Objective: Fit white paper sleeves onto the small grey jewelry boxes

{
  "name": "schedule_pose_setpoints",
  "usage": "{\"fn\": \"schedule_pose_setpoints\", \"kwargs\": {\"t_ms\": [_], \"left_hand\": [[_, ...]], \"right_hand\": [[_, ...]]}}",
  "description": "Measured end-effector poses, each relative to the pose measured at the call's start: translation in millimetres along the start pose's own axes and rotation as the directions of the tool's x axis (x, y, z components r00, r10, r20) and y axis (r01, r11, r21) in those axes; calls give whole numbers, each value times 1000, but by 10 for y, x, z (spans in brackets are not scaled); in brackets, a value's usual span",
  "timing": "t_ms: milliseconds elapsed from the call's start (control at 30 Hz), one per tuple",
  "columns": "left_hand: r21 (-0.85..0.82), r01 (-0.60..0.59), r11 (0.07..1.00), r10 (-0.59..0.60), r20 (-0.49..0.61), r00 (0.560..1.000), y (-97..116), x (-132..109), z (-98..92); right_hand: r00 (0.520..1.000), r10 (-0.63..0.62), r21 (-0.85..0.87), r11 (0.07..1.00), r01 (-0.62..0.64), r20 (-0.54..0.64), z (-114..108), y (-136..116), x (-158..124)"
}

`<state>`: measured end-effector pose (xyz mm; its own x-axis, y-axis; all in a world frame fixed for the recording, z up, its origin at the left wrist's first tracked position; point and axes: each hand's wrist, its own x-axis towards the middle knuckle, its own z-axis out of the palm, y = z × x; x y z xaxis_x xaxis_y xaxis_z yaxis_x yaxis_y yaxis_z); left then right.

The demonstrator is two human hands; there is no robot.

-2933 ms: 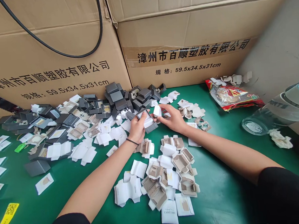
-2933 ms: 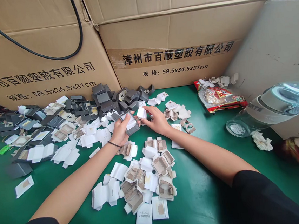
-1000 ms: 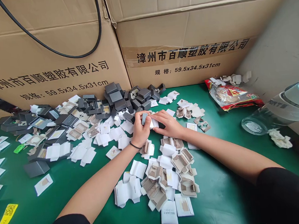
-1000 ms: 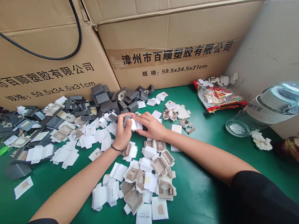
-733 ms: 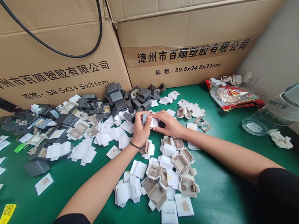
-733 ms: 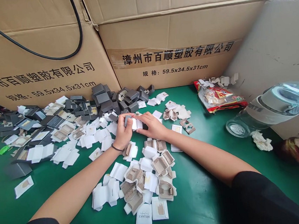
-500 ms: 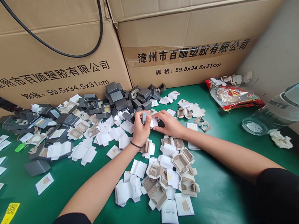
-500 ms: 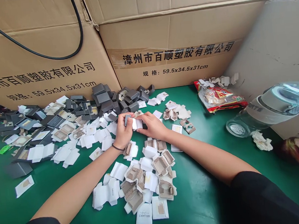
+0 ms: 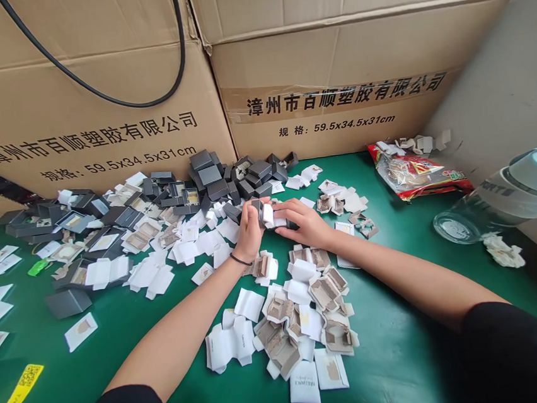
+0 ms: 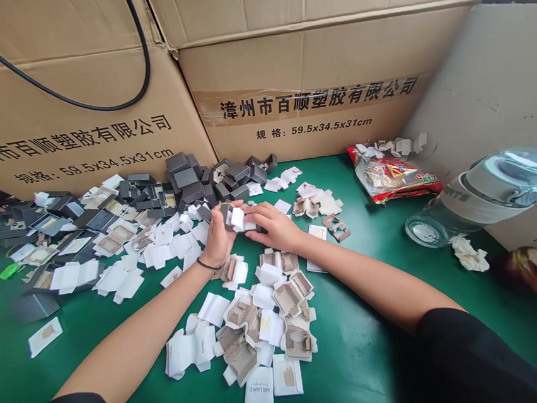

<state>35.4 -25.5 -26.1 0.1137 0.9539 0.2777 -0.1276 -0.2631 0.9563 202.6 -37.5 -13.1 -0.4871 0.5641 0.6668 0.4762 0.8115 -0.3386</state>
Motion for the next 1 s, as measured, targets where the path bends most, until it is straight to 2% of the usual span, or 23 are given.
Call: {"fn": "schedule_pose_setpoints", "kwargs": {"t_ms": [100, 200, 267, 367, 500, 633, 733, 833, 900, 1000], "left_hand": [[-111, 61, 992, -56, 47, 997, 3, 9, 9], [22, 10, 1000, -10, -17, 1000, 36, 8, 17], [148, -21, 989, 30, -62, 998, 63, 5, 15], [267, -35, 963, 53, -60, 997, 90, -3, 4], [363, -127, 923, 134, 6, 991, 89, -15, -17], [307, -232, 923, 226, 57, 972, 52, -21, -43], [281, -248, 927, 237, 72, 969, 41, -29, -49], [304, -245, 921, 230, 86, 969, 63, -36, -35], [337, -204, 919, 194, 65, 979, 85, -35, -20], [333, -125, 935, 132, 3, 991, 106, -26, 2]], "right_hand": [[980, 85, 19, 996, -83, -179, -27, -18, 10], [923, 218, 30, 975, -220, -318, -56, -9, 13], [885, 301, 36, 951, -309, -356, -58, 23, 7], [870, 386, 18, 916, -400, -308, -26, 95, -11], [899, 402, -21, 911, -412, -174, 35, 173, -38], [912, 388, -45, 917, -396, -129, 59, 183, -59], [913, 384, -68, 916, -396, -139, 54, 161, -66], [895, 387, -76, 908, -412, -221, 36, 147, -67], [879, 399, -82, 898, -432, -260, 24, 152, -66], [860, 455, -94, 869, -486, -231, 23, 178, -73]]}}
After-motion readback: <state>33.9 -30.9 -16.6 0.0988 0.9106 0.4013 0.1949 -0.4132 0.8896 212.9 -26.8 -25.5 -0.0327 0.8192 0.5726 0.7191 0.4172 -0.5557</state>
